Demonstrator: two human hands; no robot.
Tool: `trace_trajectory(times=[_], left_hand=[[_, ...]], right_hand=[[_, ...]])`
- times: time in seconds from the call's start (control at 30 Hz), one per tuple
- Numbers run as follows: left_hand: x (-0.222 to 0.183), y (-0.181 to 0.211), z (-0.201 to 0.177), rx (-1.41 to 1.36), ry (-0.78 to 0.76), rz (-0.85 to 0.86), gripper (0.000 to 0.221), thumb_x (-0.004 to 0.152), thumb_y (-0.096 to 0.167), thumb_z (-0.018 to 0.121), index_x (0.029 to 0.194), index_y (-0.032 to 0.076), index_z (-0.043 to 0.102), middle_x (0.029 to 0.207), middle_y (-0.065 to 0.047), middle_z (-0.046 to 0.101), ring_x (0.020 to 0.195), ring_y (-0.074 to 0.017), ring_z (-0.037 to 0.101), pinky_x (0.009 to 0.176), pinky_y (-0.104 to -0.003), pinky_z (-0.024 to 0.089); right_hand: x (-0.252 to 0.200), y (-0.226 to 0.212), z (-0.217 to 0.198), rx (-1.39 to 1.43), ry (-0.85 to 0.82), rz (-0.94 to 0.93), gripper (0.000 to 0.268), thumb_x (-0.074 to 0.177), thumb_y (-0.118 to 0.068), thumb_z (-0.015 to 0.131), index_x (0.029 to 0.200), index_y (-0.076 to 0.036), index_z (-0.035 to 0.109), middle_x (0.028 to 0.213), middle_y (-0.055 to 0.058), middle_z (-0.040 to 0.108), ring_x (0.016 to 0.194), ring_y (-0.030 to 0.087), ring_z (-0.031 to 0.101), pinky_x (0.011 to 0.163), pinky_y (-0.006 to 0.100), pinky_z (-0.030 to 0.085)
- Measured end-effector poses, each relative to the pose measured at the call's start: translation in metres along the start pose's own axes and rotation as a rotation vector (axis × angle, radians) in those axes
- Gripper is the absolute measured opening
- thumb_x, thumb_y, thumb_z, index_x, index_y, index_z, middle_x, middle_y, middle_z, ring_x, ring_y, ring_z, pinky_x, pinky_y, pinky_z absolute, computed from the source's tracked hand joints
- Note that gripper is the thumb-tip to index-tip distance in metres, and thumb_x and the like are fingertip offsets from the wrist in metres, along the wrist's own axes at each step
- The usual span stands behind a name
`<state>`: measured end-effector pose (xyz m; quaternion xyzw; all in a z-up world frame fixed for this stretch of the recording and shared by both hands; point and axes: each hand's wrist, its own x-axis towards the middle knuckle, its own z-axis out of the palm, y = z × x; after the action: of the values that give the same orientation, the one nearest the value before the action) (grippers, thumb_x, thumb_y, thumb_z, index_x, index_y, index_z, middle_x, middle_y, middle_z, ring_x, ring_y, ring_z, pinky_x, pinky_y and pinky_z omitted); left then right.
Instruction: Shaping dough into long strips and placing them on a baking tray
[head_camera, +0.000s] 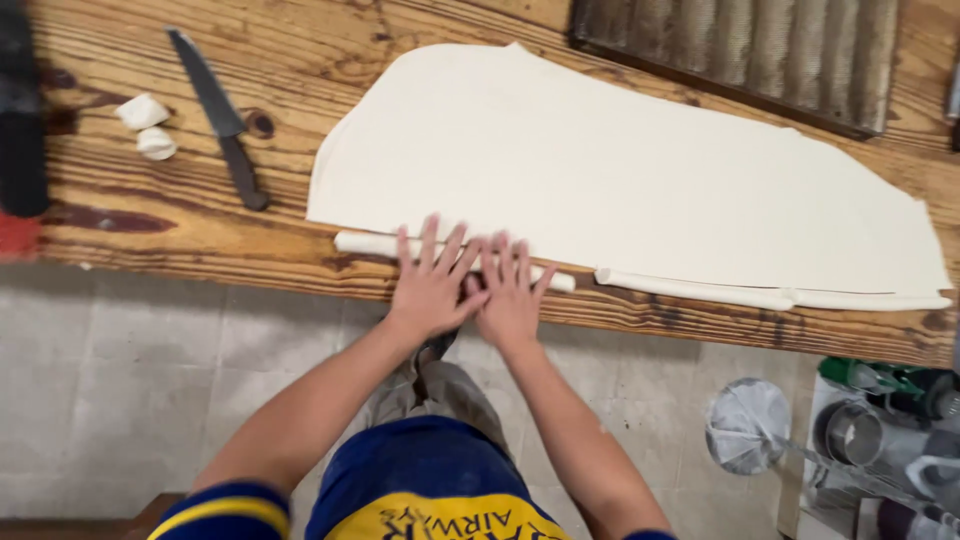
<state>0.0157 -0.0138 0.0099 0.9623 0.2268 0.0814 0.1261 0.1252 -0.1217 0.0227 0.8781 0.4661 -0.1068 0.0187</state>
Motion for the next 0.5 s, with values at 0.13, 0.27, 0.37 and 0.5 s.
trace_trajectory(times=[0.13,0.27,0.37,0.5], left_hand=[[-0.052,0.007,0.002,0.022,-0.079,0.060,0.093,0.089,0.082,0.027,0.163,0.026,0.026,0.172,-0.005,0.019,0.156,-0.0478,0.007,0.114,-0.082,0.004],[-0.021,-0.007,0.005,0.060,-0.008,0.008,0.081,0.094,0.077,0.022,0.163,0.034,0.026,0.173,0.000,0.016,0.158,-0.0441,0.002,0.111,-0.084,-0.003],[0.006,-0.014,-0.005,0.063,-0.101,-0.052,0.082,0.092,0.077,0.026,0.163,0.037,0.024,0.173,-0.003,0.014,0.156,-0.0476,0.001,0.109,-0.085,-0.004],[-0.033,-0.003,-0.027,0.113,-0.275,-0.016,0.087,0.088,0.081,0.025,0.164,0.038,0.018,0.173,-0.001,0.012,0.156,-0.0446,0.003,0.110,-0.084,0.004]], right_hand=[[-0.062,0.012,0.032,0.044,-0.018,-0.043,0.067,0.101,-0.058,0.040,0.162,-0.037,0.024,0.171,-0.004,0.017,0.156,0.031,0.013,0.118,0.072,0.008],[-0.031,0.016,0.031,-0.031,0.090,-0.041,0.065,0.102,-0.057,0.040,0.162,-0.041,0.024,0.171,-0.002,0.019,0.157,0.031,0.011,0.119,0.071,0.004],[-0.004,0.019,0.008,0.001,0.051,0.013,0.063,0.102,-0.057,0.038,0.162,-0.041,0.025,0.170,0.001,0.023,0.157,0.032,0.015,0.121,0.069,0.005],[-0.040,0.022,0.000,0.020,-0.033,-0.024,0.064,0.104,-0.054,0.039,0.163,-0.038,0.022,0.171,0.001,0.017,0.156,0.030,0.017,0.121,0.063,0.015]])
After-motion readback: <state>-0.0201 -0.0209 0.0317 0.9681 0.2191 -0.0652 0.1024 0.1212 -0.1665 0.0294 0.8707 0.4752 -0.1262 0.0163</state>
